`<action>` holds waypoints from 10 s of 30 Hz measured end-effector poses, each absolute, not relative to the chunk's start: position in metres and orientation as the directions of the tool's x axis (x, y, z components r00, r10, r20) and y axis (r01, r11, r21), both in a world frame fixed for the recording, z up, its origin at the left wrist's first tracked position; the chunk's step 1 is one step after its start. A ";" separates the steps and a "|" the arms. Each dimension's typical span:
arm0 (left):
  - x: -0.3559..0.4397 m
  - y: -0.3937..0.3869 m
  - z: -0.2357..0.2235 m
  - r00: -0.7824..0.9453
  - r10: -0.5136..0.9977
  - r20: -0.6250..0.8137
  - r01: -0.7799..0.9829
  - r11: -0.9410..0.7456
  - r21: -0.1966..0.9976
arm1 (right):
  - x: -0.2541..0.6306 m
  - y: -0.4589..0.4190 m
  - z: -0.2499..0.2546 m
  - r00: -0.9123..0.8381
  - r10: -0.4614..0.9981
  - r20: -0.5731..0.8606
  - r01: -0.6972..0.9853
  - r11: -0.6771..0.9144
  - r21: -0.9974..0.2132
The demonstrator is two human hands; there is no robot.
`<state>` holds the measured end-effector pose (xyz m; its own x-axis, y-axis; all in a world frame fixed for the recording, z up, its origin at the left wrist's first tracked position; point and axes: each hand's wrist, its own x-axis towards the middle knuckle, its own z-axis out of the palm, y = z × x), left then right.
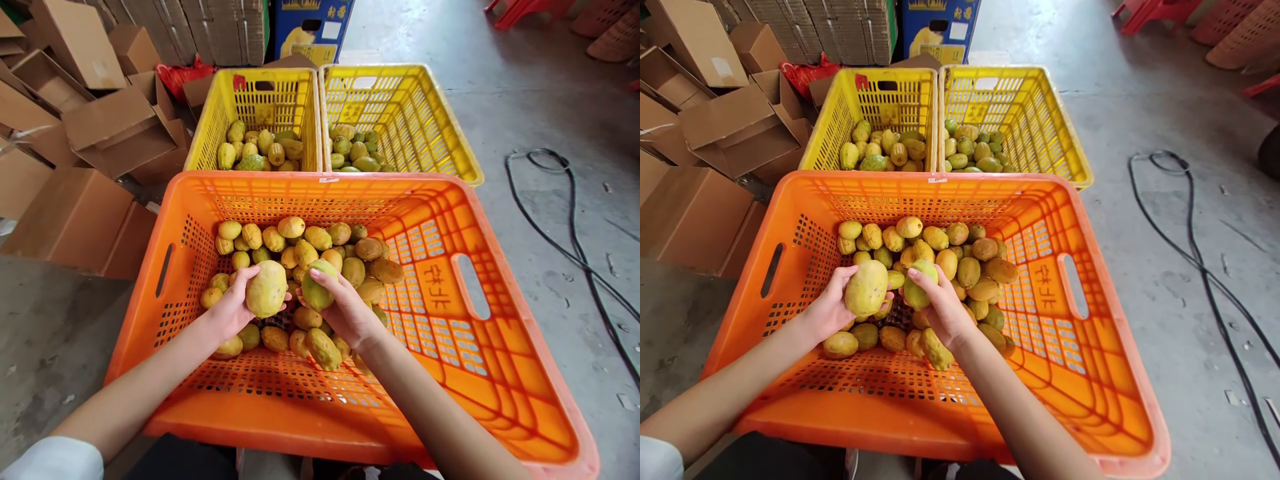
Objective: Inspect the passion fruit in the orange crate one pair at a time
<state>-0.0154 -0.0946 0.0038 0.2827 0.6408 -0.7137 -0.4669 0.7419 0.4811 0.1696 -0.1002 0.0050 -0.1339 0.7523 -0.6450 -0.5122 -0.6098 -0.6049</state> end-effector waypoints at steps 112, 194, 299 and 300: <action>-0.009 -0.096 0.004 0.209 0.525 -0.825 -0.481 0.790 0.381 | 0.176 -0.094 -0.002 -0.178 0.595 -0.784 -0.541 -0.725 -0.426; -0.012 -0.092 -0.011 0.177 0.502 -0.846 -0.492 0.790 0.366 | 0.174 -0.093 -0.002 -0.169 0.558 -0.813 -0.487 -0.764 -0.423; -0.010 -0.090 -0.019 0.079 0.378 -0.923 -0.358 0.874 0.327 | 0.170 -0.091 -0.003 -0.090 0.511 -0.855 -0.414 -0.800 -0.434; -0.010 -0.090 -0.021 0.080 0.378 -0.922 -0.365 0.872 0.326 | 0.170 -0.091 -0.003 -0.081 0.516 -0.853 -0.420 -0.794 -0.440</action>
<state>-0.0101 -0.0901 -0.0213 0.0796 0.3782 -0.9223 -0.3655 0.8719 0.3260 0.1701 -0.0910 -0.0033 -0.0813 0.5155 -0.8530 -0.4195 -0.7940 -0.4399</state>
